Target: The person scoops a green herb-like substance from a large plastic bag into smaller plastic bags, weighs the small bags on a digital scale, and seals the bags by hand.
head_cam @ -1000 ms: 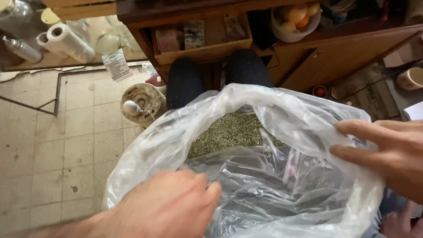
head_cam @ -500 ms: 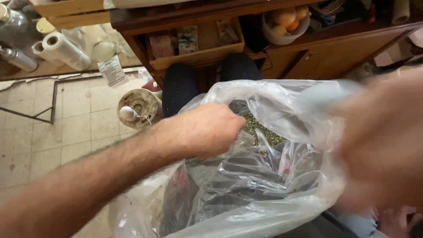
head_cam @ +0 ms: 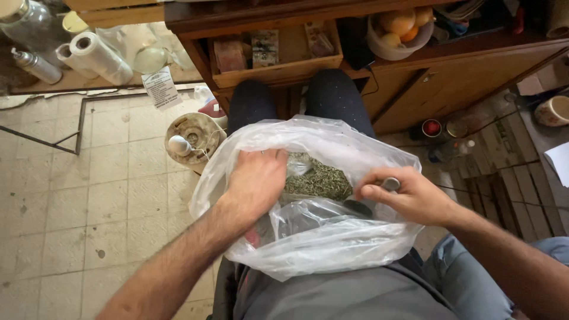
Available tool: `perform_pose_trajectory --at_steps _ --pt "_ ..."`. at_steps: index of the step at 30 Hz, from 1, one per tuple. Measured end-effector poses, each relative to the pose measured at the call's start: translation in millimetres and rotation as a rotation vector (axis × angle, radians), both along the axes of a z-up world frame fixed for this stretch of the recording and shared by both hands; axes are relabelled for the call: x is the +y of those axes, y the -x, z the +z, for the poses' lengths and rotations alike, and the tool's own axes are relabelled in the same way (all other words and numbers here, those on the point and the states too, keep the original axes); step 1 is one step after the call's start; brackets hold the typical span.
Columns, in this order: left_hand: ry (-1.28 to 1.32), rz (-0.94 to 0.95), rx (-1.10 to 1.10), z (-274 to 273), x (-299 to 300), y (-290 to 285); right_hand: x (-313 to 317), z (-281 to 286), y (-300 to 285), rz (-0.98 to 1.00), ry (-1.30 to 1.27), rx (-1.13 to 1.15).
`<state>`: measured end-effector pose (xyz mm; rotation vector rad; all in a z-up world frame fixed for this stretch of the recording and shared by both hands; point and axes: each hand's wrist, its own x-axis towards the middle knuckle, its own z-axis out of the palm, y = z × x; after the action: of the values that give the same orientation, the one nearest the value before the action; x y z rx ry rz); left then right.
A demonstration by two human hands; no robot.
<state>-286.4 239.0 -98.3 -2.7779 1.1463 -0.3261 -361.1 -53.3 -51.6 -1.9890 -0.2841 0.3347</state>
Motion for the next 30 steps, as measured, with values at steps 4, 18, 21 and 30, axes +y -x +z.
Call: perform_pose_trajectory --at_steps 4,18,21,30 --pt "0.153 -0.023 0.059 2.1 5.3 10.3 5.5 15.8 5.7 -0.056 -0.082 -0.014" --pt "0.267 0.73 0.414 14.0 30.3 36.9 34.4 74.7 -13.4 0.189 1.098 -0.295" --pt "0.405 0.746 0.291 -37.0 42.1 23.7 23.0 53.0 -22.1 0.254 1.323 -0.075" --pt "1.595 0.735 0.61 18.4 11.8 7.0 -23.2 -13.6 -56.4 -0.125 0.897 0.128"
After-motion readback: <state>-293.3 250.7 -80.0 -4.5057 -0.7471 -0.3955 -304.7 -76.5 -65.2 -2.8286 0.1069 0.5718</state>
